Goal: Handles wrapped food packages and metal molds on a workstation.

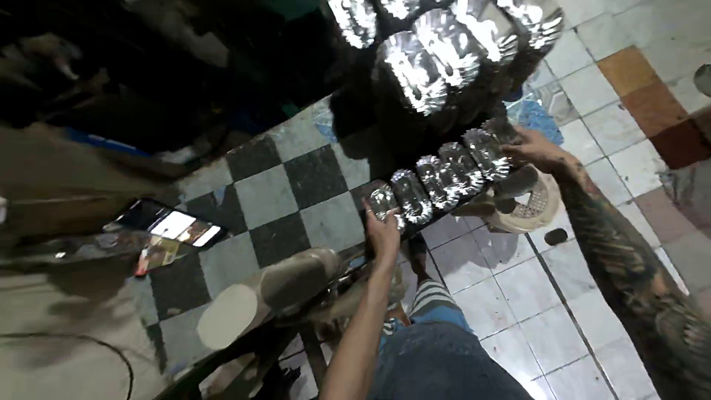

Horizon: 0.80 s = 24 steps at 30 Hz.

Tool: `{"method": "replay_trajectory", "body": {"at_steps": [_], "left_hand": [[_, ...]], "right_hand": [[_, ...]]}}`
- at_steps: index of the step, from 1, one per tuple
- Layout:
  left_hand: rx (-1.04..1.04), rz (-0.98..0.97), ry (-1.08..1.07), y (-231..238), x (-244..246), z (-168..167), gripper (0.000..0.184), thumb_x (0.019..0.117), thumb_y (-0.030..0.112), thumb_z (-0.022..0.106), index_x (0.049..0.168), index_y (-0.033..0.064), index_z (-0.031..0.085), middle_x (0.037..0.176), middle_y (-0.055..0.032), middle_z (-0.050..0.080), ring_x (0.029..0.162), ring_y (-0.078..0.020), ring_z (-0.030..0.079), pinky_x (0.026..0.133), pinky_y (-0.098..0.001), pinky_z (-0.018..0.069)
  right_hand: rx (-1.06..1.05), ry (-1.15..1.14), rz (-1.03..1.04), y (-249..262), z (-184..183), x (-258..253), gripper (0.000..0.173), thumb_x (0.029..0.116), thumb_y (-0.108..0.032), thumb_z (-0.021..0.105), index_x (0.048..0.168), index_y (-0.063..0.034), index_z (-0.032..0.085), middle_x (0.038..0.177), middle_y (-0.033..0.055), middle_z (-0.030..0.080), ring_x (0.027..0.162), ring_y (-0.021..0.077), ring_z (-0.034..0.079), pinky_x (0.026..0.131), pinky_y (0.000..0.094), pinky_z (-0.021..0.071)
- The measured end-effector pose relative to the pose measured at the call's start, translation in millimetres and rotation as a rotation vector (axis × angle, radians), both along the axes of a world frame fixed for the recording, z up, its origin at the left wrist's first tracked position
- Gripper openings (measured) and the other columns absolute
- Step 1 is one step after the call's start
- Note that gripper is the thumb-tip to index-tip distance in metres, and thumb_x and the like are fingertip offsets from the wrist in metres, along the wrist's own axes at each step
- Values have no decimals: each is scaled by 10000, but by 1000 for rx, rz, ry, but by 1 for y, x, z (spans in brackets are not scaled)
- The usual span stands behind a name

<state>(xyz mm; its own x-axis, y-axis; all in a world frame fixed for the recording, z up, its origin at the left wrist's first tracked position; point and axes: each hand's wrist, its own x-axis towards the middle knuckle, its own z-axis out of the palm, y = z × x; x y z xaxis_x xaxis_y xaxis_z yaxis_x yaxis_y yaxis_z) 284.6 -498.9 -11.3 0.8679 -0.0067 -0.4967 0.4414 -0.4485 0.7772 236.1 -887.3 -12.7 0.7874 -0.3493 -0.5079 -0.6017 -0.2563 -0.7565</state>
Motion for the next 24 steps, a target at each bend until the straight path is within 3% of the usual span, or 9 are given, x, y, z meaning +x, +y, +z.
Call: {"method": "replay_trajectory", "body": {"at_steps": [3,6,9,12,15,17,18,21,24], "left_hand": [[-95,-79,23,19,4,-3,862,992,197,670,1659,159,125,1487,-241,509,1276,-342,590,1070,-505,488],[-199,-294,-72,68,-5,7,842,1025,330,617,1651,71,116,1626,-238,339,1475,-313,412,1214,-468,357],[-248,-545,-267,149,-45,57,565,1038,259,588,1503,-38,460,1499,-230,522,1368,-274,546,1157,-408,438],[-244,-557,-680,267,-71,98,238,983,171,643,1113,24,778,1121,-106,769,1085,-170,726,1000,-336,568],[173,-491,-804,363,-33,106,282,943,311,700,1102,92,780,1157,-91,748,1124,-230,696,997,-435,550],[418,-657,-625,397,0,91,606,882,469,749,1324,64,656,1469,-202,540,1378,-398,491,1134,-590,383],[481,-726,-538,402,13,82,746,837,489,797,1392,39,584,1562,-257,405,1449,-466,372,1177,-632,303],[558,-803,-484,403,27,60,716,828,397,827,1369,-3,580,1523,-286,446,1403,-480,435,1148,-631,344],[601,-810,-470,400,22,56,619,826,387,829,1285,18,638,1531,-275,423,1399,-482,425,1130,-619,381]], "right_hand": [[54,6,-85,-5,1,-3,585,1000,-121,649,1531,-124,403,1171,178,632,973,232,638,868,447,550],[79,-66,-295,-4,14,-18,739,1001,-396,639,1625,-244,272,1470,171,526,1214,315,606,963,550,541],[-104,-210,-654,31,41,-52,673,1010,-563,539,1558,-203,387,1534,122,475,1319,310,527,1006,581,480],[-415,-356,-808,140,75,-69,579,1077,-387,474,1549,-62,386,1449,164,537,1203,226,610,971,425,544],[-412,-414,-476,326,127,-60,471,1088,-222,463,1482,31,408,1306,131,570,1060,77,605,909,276,542],[-384,-403,-52,422,133,-53,351,1050,-134,526,1317,89,570,1131,158,667,907,108,651,819,322,573],[-378,-394,183,458,131,-44,305,1018,-91,582,1268,73,643,1155,187,704,953,193,702,863,397,599],[-487,-362,701,527,113,-3,346,955,-178,708,1289,-86,714,1218,159,711,1057,313,711,904,506,586],[-497,-257,1035,532,77,41,549,902,-283,780,1395,-91,631,1308,210,621,1209,392,601,987,557,519]]}}
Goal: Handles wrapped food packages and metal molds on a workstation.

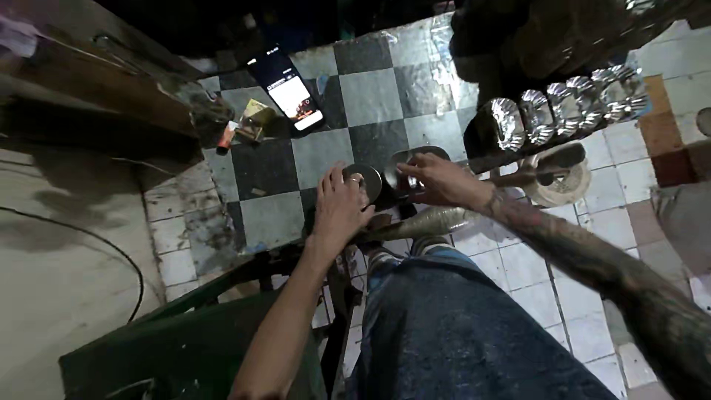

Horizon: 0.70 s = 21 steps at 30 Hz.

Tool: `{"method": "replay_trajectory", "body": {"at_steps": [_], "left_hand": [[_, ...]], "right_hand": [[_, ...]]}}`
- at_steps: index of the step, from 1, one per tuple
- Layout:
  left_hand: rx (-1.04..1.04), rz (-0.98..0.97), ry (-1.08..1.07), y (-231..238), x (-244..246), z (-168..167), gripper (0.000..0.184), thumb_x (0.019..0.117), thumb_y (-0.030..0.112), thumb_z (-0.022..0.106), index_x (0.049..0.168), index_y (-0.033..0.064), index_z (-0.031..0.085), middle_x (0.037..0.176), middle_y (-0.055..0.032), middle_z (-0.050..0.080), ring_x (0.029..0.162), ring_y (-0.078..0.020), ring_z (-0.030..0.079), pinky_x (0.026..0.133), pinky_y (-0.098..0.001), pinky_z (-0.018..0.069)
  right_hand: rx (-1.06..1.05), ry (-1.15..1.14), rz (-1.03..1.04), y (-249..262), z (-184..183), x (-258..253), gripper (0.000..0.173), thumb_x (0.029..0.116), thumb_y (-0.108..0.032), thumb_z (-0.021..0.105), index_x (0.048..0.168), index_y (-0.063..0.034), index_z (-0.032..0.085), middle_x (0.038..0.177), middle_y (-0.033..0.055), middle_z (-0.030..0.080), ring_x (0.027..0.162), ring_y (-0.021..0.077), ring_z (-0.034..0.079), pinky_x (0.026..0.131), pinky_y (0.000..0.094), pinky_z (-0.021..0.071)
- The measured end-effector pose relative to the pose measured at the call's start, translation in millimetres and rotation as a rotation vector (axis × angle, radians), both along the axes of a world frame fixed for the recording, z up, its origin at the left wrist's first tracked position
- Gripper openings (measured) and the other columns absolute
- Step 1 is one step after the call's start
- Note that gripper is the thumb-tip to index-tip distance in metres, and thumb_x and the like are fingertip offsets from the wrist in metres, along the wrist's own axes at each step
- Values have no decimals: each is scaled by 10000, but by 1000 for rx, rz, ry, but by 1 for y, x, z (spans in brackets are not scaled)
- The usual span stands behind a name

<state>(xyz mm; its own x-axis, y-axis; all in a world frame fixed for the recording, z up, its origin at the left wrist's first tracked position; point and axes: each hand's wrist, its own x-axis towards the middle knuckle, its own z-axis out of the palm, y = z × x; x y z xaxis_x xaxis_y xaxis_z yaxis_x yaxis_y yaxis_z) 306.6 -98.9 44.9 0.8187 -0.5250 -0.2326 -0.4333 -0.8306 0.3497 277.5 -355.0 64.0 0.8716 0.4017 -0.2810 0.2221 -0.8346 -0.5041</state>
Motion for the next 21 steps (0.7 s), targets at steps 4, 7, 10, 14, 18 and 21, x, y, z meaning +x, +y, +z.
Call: {"method": "replay_trajectory", "body": {"at_steps": [4,7,10,14,18,21], "left_hand": [[-196,-126,38,15,9,1,291,930,252,753,1120,32,734,1244,-195,675,1285,-432,561,1100,-621,420],[-197,-148,266,27,32,31,195,1000,239,664,1080,129,804,1270,-54,725,1326,-336,583,1103,-572,450],[-92,-179,329,25,51,36,190,1018,216,634,1068,226,817,1308,8,715,1330,-296,597,1035,-557,501],[-87,-198,170,16,29,18,306,993,238,654,1254,96,727,1287,-137,695,1303,-379,585,1102,-577,447],[-166,-147,-195,8,-8,-14,394,935,94,615,1318,9,656,1323,-247,650,1326,-523,518,1111,-680,381],[-249,48,-242,-2,-37,30,342,1011,49,514,1300,-76,650,1282,-277,672,1192,-469,653,999,-605,520]], "right_hand": [[87,173,289,-27,-6,52,361,878,-283,814,1200,-125,772,1195,165,693,1106,331,656,983,520,516],[137,353,318,-35,2,77,309,852,-294,849,1121,-150,802,1108,104,738,1008,273,697,915,506,553],[168,376,330,-40,-3,91,380,844,-345,853,1145,-119,796,1083,97,748,1003,256,699,919,496,551],[178,220,361,-37,-16,66,333,903,-297,790,1177,-109,784,1085,132,734,996,278,697,905,486,554],[79,-71,100,-13,-23,3,379,912,-247,732,1283,-172,725,1301,166,649,1269,376,566,1088,625,403],[189,-248,-21,-6,-10,-21,378,1004,-171,613,1356,-39,648,1386,212,618,1282,411,583,1035,579,481]]}}
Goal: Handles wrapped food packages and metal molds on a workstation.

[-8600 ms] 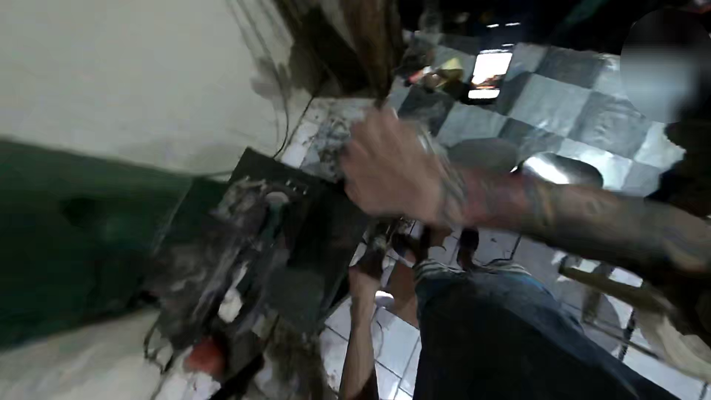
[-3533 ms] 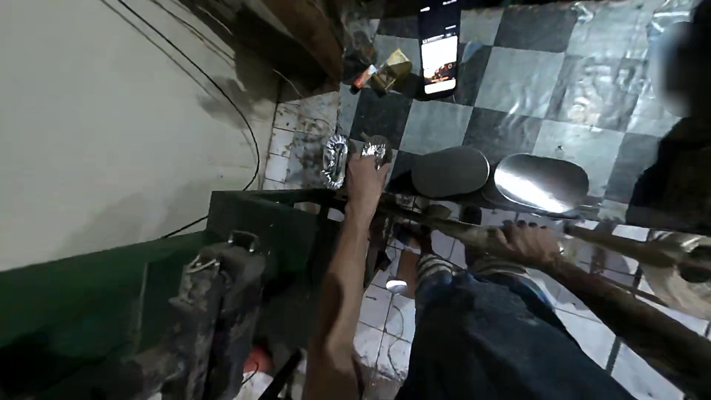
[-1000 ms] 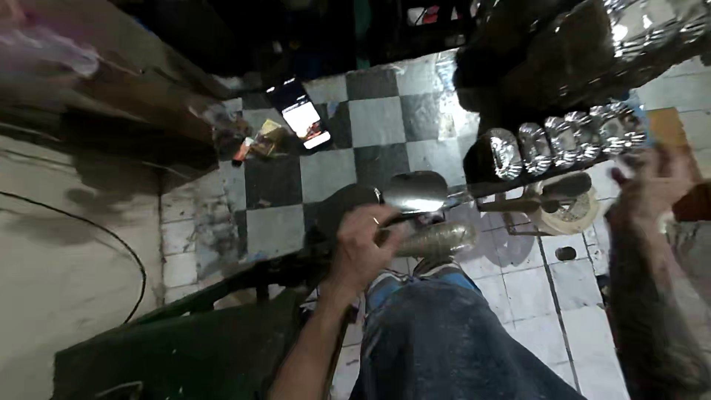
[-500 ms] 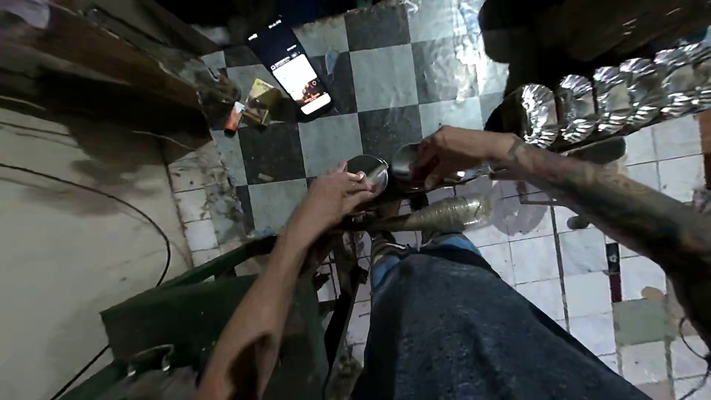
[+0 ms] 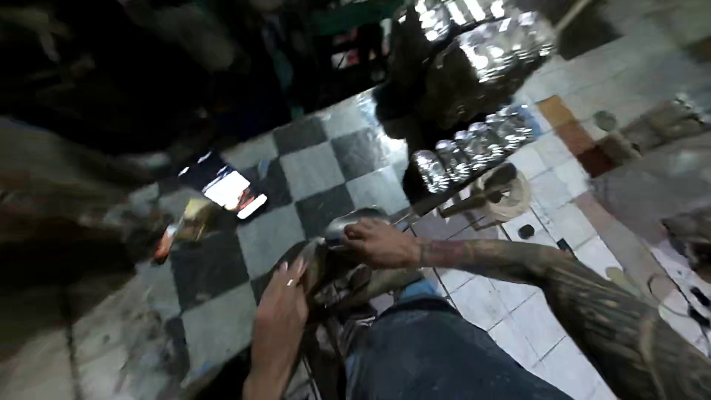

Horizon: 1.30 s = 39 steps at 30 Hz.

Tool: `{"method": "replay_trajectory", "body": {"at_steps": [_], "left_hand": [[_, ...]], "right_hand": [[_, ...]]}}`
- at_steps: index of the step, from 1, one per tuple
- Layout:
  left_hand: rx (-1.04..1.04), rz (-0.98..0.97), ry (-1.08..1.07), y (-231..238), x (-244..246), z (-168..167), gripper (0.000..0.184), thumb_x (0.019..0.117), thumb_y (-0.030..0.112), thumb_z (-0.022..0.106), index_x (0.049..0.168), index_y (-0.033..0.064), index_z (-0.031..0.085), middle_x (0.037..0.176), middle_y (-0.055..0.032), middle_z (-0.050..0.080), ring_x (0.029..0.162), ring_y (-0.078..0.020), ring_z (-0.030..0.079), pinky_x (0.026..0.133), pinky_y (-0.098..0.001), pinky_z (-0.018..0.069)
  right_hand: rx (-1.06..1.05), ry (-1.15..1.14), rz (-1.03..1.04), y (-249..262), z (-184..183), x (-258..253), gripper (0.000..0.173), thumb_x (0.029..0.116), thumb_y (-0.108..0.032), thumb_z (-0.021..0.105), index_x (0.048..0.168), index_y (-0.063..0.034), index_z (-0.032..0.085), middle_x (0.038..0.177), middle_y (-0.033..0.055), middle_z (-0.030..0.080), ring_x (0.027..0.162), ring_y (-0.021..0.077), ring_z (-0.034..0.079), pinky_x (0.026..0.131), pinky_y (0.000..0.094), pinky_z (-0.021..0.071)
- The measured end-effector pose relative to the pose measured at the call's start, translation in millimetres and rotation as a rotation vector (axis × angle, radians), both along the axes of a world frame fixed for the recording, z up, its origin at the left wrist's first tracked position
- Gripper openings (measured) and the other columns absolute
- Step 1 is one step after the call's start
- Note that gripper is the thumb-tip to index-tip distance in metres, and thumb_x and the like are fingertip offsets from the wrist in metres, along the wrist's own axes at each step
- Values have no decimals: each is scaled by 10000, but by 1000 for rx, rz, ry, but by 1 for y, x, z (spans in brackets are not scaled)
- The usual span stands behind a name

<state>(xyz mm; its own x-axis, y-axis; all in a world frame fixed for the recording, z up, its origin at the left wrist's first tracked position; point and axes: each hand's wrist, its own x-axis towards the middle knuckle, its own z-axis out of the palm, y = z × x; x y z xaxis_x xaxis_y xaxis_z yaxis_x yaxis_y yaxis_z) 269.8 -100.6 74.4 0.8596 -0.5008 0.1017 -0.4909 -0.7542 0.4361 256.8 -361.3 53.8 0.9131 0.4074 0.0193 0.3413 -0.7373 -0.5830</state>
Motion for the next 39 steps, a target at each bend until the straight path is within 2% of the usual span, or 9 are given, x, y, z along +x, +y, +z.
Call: {"method": "replay_trajectory", "body": {"at_steps": [4,8,12,15,17,23,32,36,39], "left_hand": [[-904,372,383,-15,-54,50,193,1046,43,503,1218,74,586,1054,121,741,972,52,696,883,-174,588],[-1303,441,744,-39,-79,26,247,1075,65,402,1103,182,617,938,170,750,906,44,709,853,-198,604],[-1526,413,1060,-47,-106,17,209,935,337,737,1127,254,740,1073,55,760,1035,-77,708,947,-322,582],[-1092,579,1031,-66,-112,-64,149,1007,108,543,1130,98,628,954,-1,750,869,-73,723,793,-270,620],[-343,337,933,-86,-94,-121,358,963,9,604,1313,-62,603,1194,-196,690,1103,-263,669,1002,-428,527],[256,46,987,-196,-44,-188,667,1107,513,271,1298,10,664,1311,-250,654,1275,-405,600,1071,-613,442],[-360,489,328,-21,-104,-30,484,1082,300,384,1305,-39,649,1334,-211,652,1291,-309,597,1132,-482,435],[-1052,948,-84,67,-129,10,634,1113,366,261,1531,-112,259,1553,-240,409,1413,-209,470,1179,-344,401],[-921,1662,-38,61,-117,125,461,1141,127,209,1546,-84,271,1574,-232,388,1412,-240,448,1150,-342,379]], "right_hand": [[631,18,-348,27,74,-35,319,1024,-41,445,1223,133,625,1009,235,714,941,266,706,855,404,565],[935,384,-293,45,73,-54,360,1022,-70,505,1324,119,561,1138,273,691,1057,302,697,964,476,547],[1078,667,-50,10,65,-58,195,970,-27,587,1121,79,649,918,95,686,800,78,643,762,285,558],[820,712,-111,-18,3,-64,178,984,-42,604,1089,72,691,960,153,706,864,183,668,829,393,556],[428,724,-87,-43,-42,-80,211,995,-56,609,1136,57,719,1065,241,720,1014,357,694,955,560,527],[-142,905,223,-60,-26,-145,222,948,-52,661,1149,-57,756,1085,228,722,1056,433,670,936,656,493],[-268,939,595,-40,-12,-105,455,901,-38,717,1349,-91,653,1167,281,679,1088,490,641,907,704,482],[-364,881,696,-9,-5,-83,350,928,-89,695,1277,-107,682,1119,258,695,1054,481,655,872,705,497],[-458,836,763,27,-1,-81,349,985,-158,642,1332,-121,650,1145,259,700,1086,483,660,912,701,494]]}}
